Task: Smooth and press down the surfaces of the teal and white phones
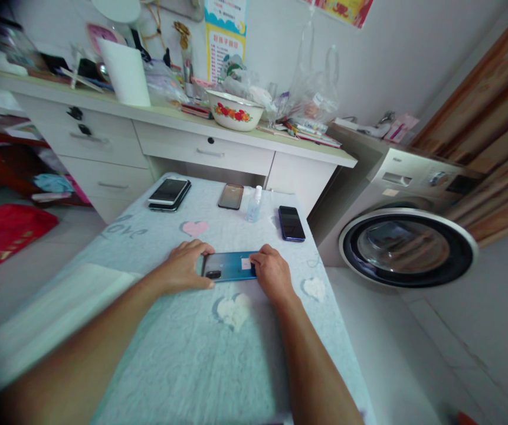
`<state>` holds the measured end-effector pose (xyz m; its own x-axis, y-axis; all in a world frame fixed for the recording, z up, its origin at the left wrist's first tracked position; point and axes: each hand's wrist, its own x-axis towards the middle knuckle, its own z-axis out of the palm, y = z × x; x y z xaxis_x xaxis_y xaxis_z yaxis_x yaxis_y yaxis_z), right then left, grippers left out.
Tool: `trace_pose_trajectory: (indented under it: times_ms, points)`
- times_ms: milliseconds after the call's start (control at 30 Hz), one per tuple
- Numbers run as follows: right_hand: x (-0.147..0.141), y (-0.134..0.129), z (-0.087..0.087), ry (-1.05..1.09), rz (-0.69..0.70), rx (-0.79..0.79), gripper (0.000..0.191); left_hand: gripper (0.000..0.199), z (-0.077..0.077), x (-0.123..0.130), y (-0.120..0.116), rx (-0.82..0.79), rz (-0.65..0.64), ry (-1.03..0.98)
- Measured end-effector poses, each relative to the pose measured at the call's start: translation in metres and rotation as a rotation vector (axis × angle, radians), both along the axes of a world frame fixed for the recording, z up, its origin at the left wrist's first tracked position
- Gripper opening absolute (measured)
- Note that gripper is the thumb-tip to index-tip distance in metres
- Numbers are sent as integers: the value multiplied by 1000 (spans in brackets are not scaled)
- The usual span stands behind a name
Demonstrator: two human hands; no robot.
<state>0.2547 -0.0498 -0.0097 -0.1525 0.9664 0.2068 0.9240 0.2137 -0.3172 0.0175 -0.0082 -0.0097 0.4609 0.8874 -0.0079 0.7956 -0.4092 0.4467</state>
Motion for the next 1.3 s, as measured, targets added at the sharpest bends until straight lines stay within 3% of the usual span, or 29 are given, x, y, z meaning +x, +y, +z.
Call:
trace_pose_trajectory:
  times_ms: [233,400,867,1300]
  points:
    - [7,7,-3,-51,-187,25,27,66,0,-1,0,2,4,6]
    - [-1,10,-2,-86,-217,-6,28,64,1,0,0,0,9,2]
    - [-35,15,5,-246,-88,-83,30,66,-1,-1,0,26,5,3]
    - [-67,15,5,-241,37,-57,29,65,1,-1,-1,18,10,2]
